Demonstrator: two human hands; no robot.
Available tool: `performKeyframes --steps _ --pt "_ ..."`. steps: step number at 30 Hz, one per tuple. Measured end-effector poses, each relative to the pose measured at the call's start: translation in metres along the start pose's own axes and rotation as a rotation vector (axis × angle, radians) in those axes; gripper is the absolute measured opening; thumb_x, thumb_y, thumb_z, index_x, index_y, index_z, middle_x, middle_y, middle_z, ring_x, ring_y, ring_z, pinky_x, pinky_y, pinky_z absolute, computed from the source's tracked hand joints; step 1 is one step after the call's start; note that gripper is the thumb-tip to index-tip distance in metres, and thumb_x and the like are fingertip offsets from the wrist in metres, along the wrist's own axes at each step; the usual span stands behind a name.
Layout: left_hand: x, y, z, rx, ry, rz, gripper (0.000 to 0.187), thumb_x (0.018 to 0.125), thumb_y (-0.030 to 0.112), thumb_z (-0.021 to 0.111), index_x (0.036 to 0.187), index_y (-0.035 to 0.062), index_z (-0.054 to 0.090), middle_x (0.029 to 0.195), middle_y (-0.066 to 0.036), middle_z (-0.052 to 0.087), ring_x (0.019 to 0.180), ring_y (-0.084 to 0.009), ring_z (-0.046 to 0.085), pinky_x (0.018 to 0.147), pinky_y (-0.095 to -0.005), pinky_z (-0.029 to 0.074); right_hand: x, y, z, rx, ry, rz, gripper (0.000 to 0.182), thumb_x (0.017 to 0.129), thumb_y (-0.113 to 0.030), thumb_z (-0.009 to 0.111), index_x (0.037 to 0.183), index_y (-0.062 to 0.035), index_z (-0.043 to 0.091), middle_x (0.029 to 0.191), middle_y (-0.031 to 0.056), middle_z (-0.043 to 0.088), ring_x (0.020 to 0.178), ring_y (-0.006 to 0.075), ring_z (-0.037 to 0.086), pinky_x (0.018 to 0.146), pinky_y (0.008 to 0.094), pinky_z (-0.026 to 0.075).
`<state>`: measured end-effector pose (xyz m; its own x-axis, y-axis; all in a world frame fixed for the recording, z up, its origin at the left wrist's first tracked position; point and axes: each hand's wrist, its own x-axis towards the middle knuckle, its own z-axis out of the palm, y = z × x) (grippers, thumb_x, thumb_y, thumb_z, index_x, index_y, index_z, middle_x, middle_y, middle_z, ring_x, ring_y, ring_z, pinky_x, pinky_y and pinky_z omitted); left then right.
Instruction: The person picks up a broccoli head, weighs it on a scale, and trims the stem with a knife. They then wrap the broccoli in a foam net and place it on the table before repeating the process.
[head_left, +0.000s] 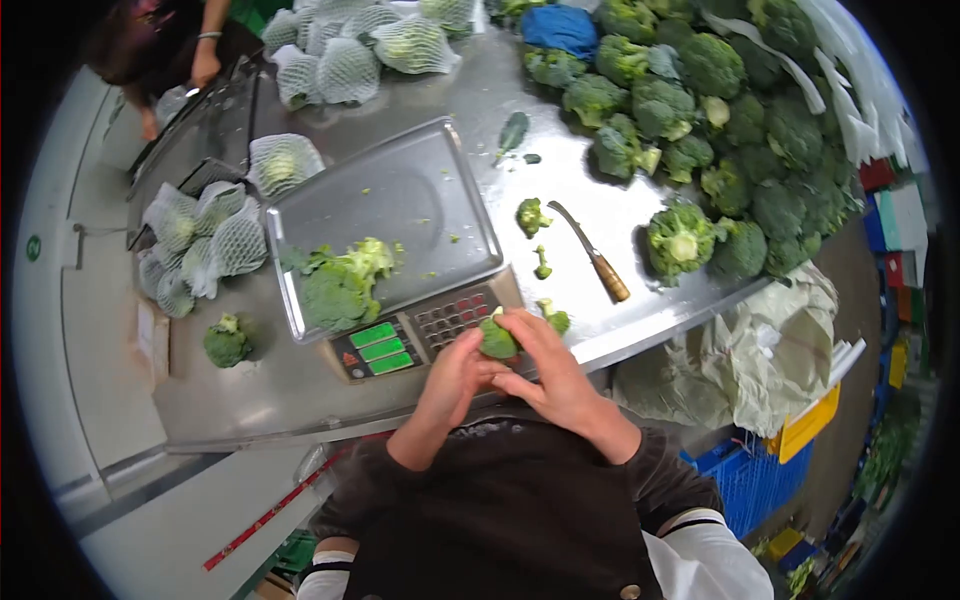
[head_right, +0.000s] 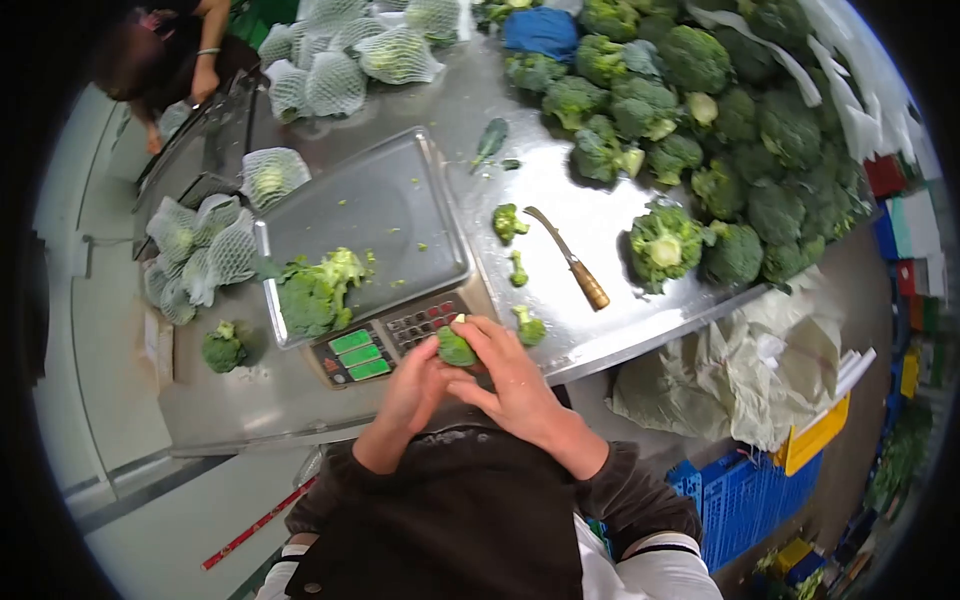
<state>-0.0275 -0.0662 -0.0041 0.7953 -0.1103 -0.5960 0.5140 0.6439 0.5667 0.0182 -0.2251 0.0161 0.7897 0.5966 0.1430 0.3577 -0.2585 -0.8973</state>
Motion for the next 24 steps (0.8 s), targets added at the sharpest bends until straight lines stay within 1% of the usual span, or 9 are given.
performKeyframes --steps 4,6,10,13,16,18,20,21,24 --pt "-0.019 0.015 -0.012 0.104 -0.04 -0.018 0.037 0.097 0.029 0.035 0.111 -0.0002 0.054 0.089 -0.013 0.064 0.076 -0.0198 0.063 0.062 -0.0295 0.051 0.022 0.007 0.02 0.217 0.077 0.104 0.051 0.08 -0.01 0.063 0.126 -0.0042 0.044 0.118 0.0163 0.052 0.109 0.0321 0.051 0.092 0.0337 0.041" --pt "-0.045 0.042 -0.009 0.556 0.122 0.486 0.032 0.092 0.02 0.048 0.116 -0.0018 0.051 0.099 -0.013 0.062 0.079 -0.02 0.062 0.072 -0.0318 0.049 0.029 0.02 0.028 0.412 0.151 0.201 0.05 0.08 -0.007 0.061 0.126 -0.0023 0.044 0.118 0.0139 0.054 0.108 0.0247 0.054 0.091 0.0317 0.041" --pt "-0.058 0.092 -0.039 1.432 0.796 1.16 0.072 0.069 0.016 0.071 0.132 0.0014 0.038 0.13 -0.018 0.042 0.117 -0.0273 0.044 0.1 -0.0419 0.032 0.057 0.014 0.022 0.615 0.138 0.185 0.049 0.081 -0.007 0.053 0.128 -0.0014 0.041 0.118 0.0125 0.053 0.11 0.0224 0.051 0.095 0.0319 0.037" --pt "-0.036 0.106 -0.054 1.618 0.808 0.993 0.084 0.064 0.016 0.074 0.136 0.0035 0.032 0.131 -0.02 0.039 0.125 -0.0301 0.034 0.104 -0.0418 0.027 0.076 0.006 0.032 0.662 0.082 0.133 0.048 0.081 -0.007 0.048 0.128 -0.0014 0.039 0.119 0.0123 0.052 0.112 0.0215 0.048 0.098 0.032 0.035" --pt "-0.013 0.122 -0.082 1.216 0.613 1.039 0.087 0.062 0.016 0.075 0.136 0.0027 0.031 0.129 -0.022 0.04 0.123 -0.0322 0.037 0.104 -0.0416 0.028 0.091 0.001 0.04 0.69 0.046 0.079 0.047 0.079 -0.006 0.045 0.125 -0.0008 0.041 0.118 0.0125 0.05 0.113 0.0218 0.046 0.099 0.0317 0.032" --pt "-0.009 0.139 -0.089 1.079 0.671 0.973 0.078 0.067 0.018 0.071 0.134 0.0017 0.033 0.125 -0.021 0.044 0.117 -0.0305 0.044 0.1 -0.0406 0.035 0.096 0.003 0.045 0.658 0.044 0.075 0.047 0.077 -0.005 0.046 0.123 -0.0002 0.042 0.116 0.0132 0.05 0.112 0.0236 0.046 0.099 0.0319 0.031" --pt "-0.005 0.156 -0.113 0.271 0.447 0.617 0.066 0.076 0.021 0.063 0.132 0.001 0.035 0.121 -0.017 0.048 0.109 -0.0271 0.051 0.093 -0.0378 0.043 0.099 0.0 0.044 0.641 0.052 0.07 0.047 0.076 -0.006 0.046 0.122 0.0005 0.043 0.117 0.0145 0.049 0.114 0.0254 0.045 0.1 0.0324 0.031" --pt "-0.004 0.16 -0.122 0.19 0.343 0.549 0.051 0.083 0.024 0.057 0.126 0.0009 0.041 0.115 -0.014 0.053 0.103 -0.024 0.055 0.088 -0.0363 0.046 0.1 0.0 0.044 0.6 0.086 0.014 0.047 0.076 -0.006 0.046 0.122 0.0005 0.043 0.118 0.0149 0.048 0.114 0.0258 0.045 0.101 0.0327 0.03" --pt "-0.009 0.165 -0.105 0.067 0.258 0.408 0.046 0.083 0.027 0.058 0.12 0.0016 0.047 0.111 -0.013 0.056 0.1 -0.024 0.057 0.089 -0.037 0.047 0.104 -0.003 0.039 0.542 0.138 -0.046 0.048 0.075 -0.007 0.046 0.123 0.0007 0.043 0.121 0.0158 0.047 0.116 0.0262 0.045 0.102 0.0337 0.03"
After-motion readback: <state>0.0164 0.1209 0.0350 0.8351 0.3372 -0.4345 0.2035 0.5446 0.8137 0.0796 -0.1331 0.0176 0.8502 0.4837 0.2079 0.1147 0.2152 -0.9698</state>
